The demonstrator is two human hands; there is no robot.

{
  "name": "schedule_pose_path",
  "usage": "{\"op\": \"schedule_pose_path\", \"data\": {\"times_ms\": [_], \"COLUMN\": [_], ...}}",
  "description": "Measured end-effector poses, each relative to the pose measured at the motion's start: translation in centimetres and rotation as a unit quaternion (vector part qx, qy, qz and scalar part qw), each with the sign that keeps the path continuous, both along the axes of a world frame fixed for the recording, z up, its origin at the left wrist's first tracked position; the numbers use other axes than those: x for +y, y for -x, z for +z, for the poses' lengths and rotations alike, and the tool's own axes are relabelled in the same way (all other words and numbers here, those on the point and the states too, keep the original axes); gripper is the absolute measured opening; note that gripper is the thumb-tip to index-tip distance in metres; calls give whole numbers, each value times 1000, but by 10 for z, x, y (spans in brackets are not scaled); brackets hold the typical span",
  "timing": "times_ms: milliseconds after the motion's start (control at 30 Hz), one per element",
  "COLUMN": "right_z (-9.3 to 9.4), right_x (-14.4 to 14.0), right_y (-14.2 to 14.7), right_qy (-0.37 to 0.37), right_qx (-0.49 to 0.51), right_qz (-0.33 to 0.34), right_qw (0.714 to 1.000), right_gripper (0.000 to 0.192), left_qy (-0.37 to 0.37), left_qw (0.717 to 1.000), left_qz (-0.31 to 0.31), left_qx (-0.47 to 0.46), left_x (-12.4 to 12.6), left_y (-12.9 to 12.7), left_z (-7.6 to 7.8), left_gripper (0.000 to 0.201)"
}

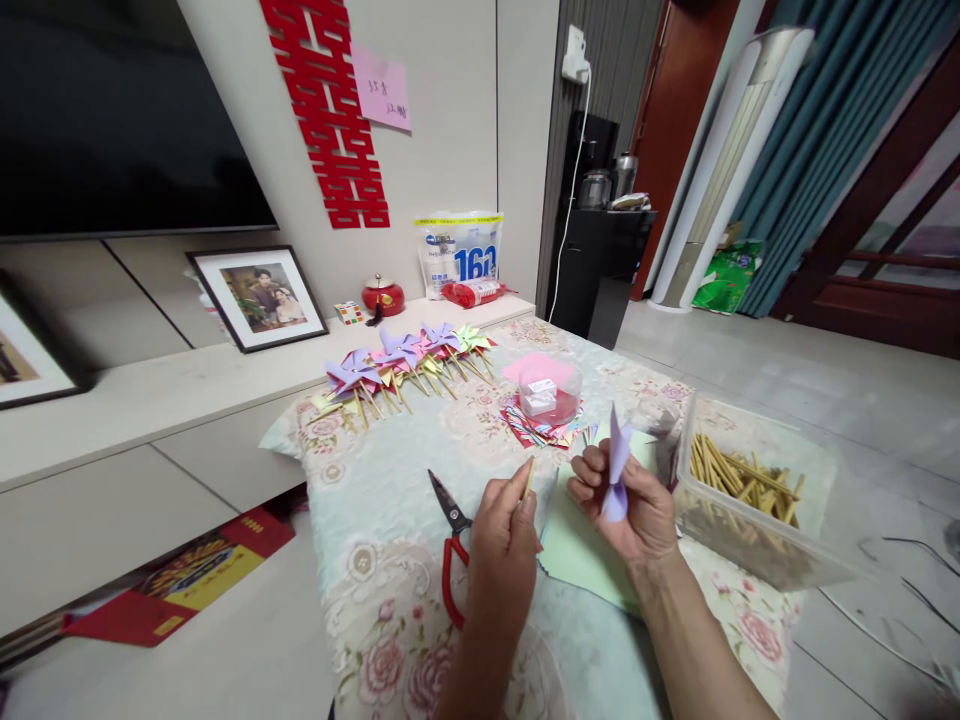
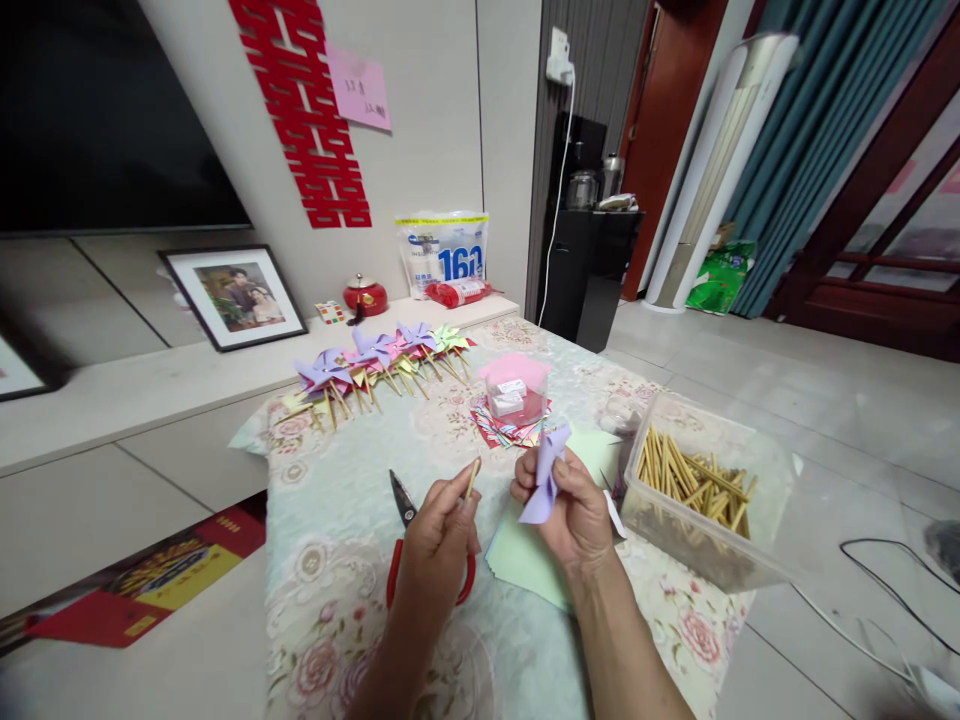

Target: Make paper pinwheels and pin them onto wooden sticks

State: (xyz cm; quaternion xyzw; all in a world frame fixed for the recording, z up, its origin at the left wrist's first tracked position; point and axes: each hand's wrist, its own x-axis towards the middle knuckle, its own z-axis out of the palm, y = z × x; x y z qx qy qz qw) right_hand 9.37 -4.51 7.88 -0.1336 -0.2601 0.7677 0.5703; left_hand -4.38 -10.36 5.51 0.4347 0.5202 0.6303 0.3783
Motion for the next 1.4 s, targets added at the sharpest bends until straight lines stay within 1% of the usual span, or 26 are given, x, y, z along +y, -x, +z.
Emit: {"op": "schedule_pose_path", "data": {"times_ms": [67, 133, 200, 267, 367, 467, 567, 633, 667, 800, 900, 1000, 1067, 1133, 1300, 1400], "right_z": [0, -1, -3, -5, -10, -13, -11, -6, -3, 6, 10, 13, 14, 14, 12, 12], "right_x": [-1, -4, -6, -8, -9, -8, -10, -13, -14, -19, -20, -21, -21, -22, -23, -24], "right_y": [3, 7, 10, 12, 12, 10, 10, 11, 11, 10, 9, 9, 9, 10, 10, 10], "right_qy": [-25, -41, -51, -63, -105, -189, -283, -339, -366, -451, -478, -495, -505, -509, -497, -498], "right_qx": [-53, -97, -130, -154, -201, -259, -302, -331, -343, -367, -374, -380, -388, -393, -391, -395], "right_qz": [0, 0, 7, 18, 6, -39, -91, -127, -143, -206, -256, -294, -304, -311, -333, -343], "right_qw": [998, 994, 990, 986, 974, 946, 906, 872, 853, 787, 752, 724, 708, 700, 699, 692], "right_gripper": [25, 26, 29, 29, 28, 24, 13, 4, 4, 15, 20, 22, 22, 22, 23, 24], "left_qy": [61, 95, 88, 68, 45, 19, -10, -19, -21, -18, -31, -41, -43, -49, -88, -104], "left_qw": [992, 975, 964, 962, 968, 974, 974, 973, 972, 972, 973, 977, 979, 981, 986, 989], "left_qz": [-38, -71, -77, -60, -34, -28, -36, -44, -47, -60, -63, -65, -71, -77, -83, -77], "left_qx": [-105, -189, -239, -257, -246, -225, -224, -227, -228, -228, -218, -197, -184, -173, -116, -74], "left_x": [0, -1, -3, -3, -1, 0, 0, -1, -2, -5, -7, -8, -9, -8, -7, -8], "left_y": [0, -2, -3, -3, -1, 3, 5, 6, 6, 6, 5, 3, 2, 3, 5, 6], "left_z": [0, 1, 2, 3, 2, -1, -3, -1, 2, 11, 13, 11, 10, 9, 6, 5], "left_gripper": [52, 65, 71, 71, 61, 47, 39, 38, 37, 33, 34, 32, 30, 30, 27, 27]}}
